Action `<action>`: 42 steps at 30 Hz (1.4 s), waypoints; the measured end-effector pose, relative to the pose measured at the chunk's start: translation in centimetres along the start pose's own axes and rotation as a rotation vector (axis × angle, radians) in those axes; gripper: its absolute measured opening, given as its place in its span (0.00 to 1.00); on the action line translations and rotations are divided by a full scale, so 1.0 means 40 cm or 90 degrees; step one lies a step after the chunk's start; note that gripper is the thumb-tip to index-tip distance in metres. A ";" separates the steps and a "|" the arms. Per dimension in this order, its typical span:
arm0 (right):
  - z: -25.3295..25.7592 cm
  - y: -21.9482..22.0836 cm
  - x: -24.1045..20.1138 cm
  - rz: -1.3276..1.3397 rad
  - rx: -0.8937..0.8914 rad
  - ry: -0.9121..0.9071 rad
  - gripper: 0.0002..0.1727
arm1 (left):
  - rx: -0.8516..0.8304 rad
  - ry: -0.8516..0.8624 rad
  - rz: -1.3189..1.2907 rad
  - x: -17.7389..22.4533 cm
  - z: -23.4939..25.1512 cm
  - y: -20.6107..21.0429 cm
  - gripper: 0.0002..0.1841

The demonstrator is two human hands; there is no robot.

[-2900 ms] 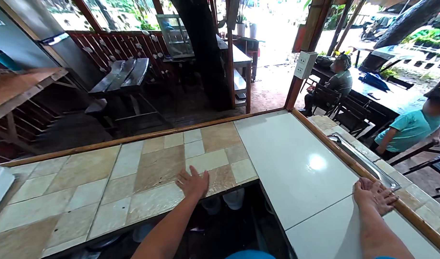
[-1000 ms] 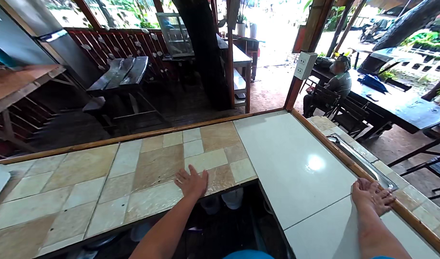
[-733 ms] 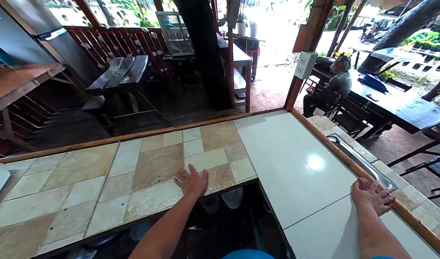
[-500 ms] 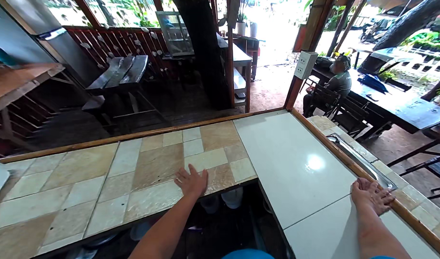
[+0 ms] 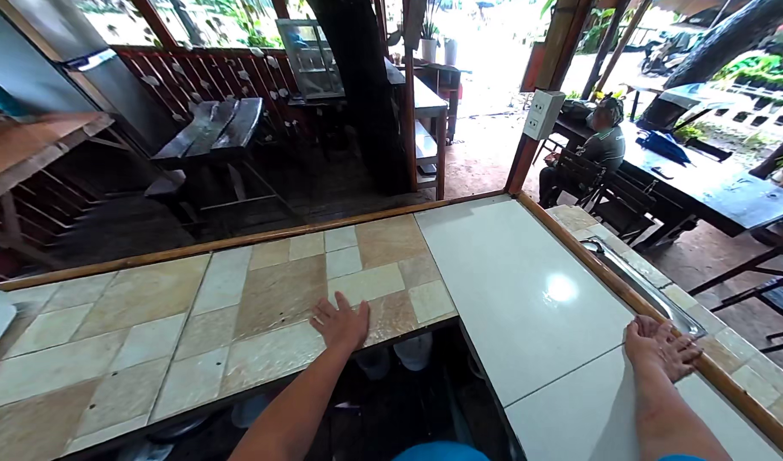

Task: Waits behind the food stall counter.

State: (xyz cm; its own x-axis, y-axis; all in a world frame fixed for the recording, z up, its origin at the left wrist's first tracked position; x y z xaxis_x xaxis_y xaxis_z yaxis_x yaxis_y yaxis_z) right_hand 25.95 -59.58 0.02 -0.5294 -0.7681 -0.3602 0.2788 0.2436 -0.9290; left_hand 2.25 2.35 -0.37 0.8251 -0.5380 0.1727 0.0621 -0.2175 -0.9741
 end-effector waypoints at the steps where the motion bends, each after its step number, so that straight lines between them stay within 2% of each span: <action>1: -0.001 -0.001 -0.001 -0.001 -0.003 0.000 0.44 | -0.001 -0.002 -0.001 0.001 0.000 0.000 0.48; 42: -0.002 -0.003 -0.001 0.024 -0.003 -0.017 0.44 | 0.006 0.006 -0.024 0.000 -0.002 -0.003 0.48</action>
Point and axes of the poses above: each hand's wrist, its own z-axis towards the middle knuckle, its own y-axis out of the palm, x = y × z, the point moved 3 cm from there along z, towards the middle knuckle, and after that the axes turned 4 degrees about z, right-handed, at the moved point
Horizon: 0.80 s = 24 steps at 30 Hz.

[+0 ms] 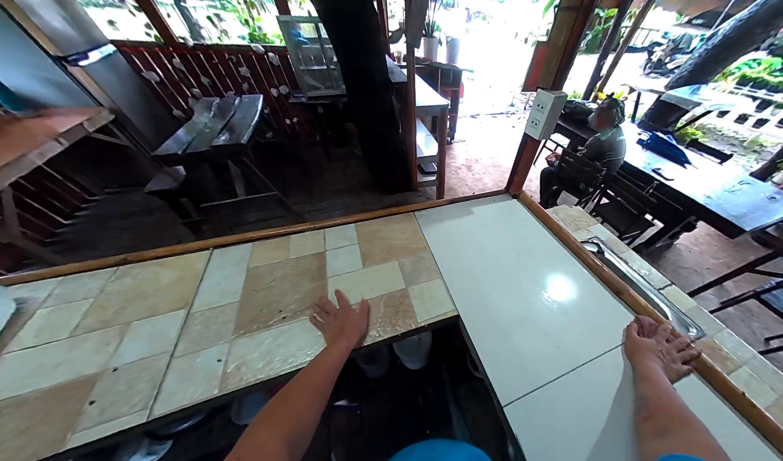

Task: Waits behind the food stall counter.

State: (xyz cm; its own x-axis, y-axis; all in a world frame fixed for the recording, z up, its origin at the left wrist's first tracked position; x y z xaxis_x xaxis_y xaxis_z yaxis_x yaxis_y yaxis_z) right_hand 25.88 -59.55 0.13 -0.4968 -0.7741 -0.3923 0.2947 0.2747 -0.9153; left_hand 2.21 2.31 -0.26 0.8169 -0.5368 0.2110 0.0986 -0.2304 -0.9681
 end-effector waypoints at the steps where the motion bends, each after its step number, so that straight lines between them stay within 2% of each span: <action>1: -0.002 0.000 0.000 -0.002 -0.001 0.000 0.44 | -0.002 0.000 -0.001 0.000 -0.002 -0.002 0.48; 24: -0.001 0.001 0.000 -0.015 0.005 0.008 0.44 | -0.003 -0.008 0.010 0.001 0.004 0.004 0.48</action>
Point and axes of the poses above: each hand's wrist, its own z-axis towards the middle knuckle, its own y-axis out of the palm, x = y × z, the point moved 3 cm from there along z, towards the middle knuckle, and after that the axes turned 4 degrees about z, right-handed, at the moved point
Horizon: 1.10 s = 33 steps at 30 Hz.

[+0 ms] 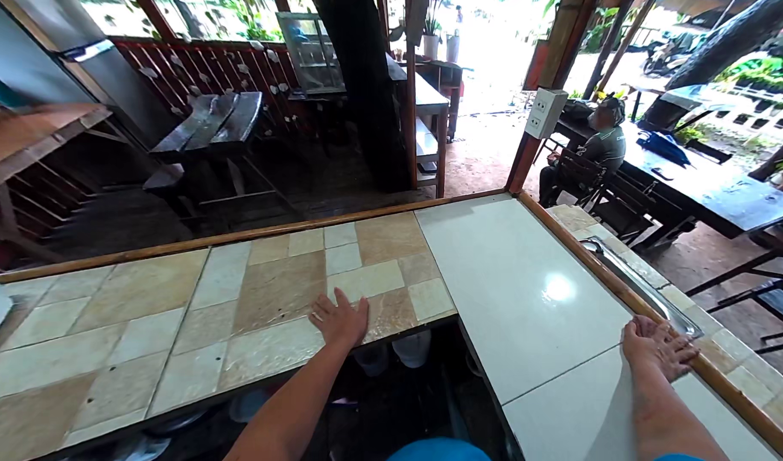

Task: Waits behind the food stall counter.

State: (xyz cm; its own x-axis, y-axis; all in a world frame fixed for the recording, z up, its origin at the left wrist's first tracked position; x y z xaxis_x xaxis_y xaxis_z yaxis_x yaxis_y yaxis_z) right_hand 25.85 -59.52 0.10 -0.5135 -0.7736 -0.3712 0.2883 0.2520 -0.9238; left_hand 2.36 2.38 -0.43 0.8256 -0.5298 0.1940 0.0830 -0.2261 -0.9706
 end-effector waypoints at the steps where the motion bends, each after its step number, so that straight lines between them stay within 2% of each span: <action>1: 0.000 -0.001 0.000 -0.003 0.001 0.001 0.45 | 0.001 0.000 0.001 0.000 0.000 0.001 0.48; 33: 0.014 0.013 0.007 -0.007 0.006 0.007 0.45 | 0.000 0.001 -0.001 -0.004 0.004 0.006 0.48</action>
Point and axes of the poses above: each hand's wrist, its own z-axis towards the middle knuckle, its own y-axis out of the palm, x = y × z, the point moved 3 cm from there along z, towards the middle knuckle, and after that the axes turned 4 degrees about z, right-handed, at the moved point
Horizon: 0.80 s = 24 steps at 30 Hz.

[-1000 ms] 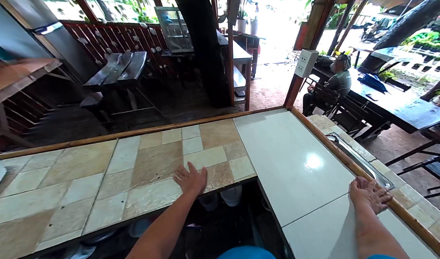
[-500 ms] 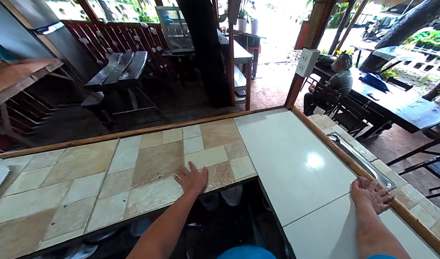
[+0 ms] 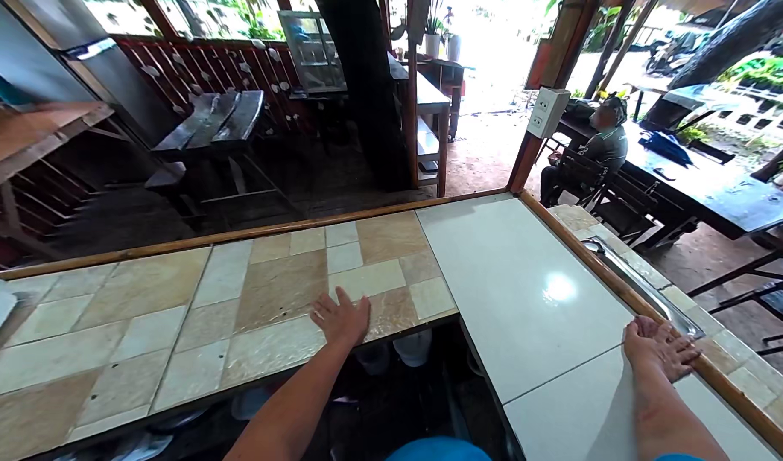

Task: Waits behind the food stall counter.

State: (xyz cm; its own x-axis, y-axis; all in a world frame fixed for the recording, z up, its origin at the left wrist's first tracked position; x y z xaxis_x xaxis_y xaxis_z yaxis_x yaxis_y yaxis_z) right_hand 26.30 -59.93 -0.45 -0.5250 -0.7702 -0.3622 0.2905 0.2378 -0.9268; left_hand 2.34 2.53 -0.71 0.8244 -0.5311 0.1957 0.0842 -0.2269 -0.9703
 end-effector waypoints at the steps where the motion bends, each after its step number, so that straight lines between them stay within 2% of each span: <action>1: -0.002 -0.003 -0.001 0.006 -0.002 -0.006 0.45 | 0.000 0.004 -0.003 0.000 -0.001 -0.001 0.48; 24: -0.012 -0.011 -0.007 0.010 -0.007 -0.004 0.44 | -0.001 0.001 0.004 -0.001 0.003 0.003 0.48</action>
State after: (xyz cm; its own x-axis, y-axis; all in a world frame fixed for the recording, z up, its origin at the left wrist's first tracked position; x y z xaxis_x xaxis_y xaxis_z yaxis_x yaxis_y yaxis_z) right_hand 25.94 -59.55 0.03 -0.5158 -0.7700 -0.3756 0.2893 0.2561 -0.9223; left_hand 2.39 2.62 -0.86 0.8240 -0.5338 0.1903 0.0788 -0.2246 -0.9713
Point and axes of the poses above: each hand's wrist, its own z-axis towards the middle knuckle, its own y-axis out of the palm, x = y × z, the point moved 3 cm from there along z, towards the middle knuckle, and after that the axes turned 4 degrees about z, right-handed, at the moved point
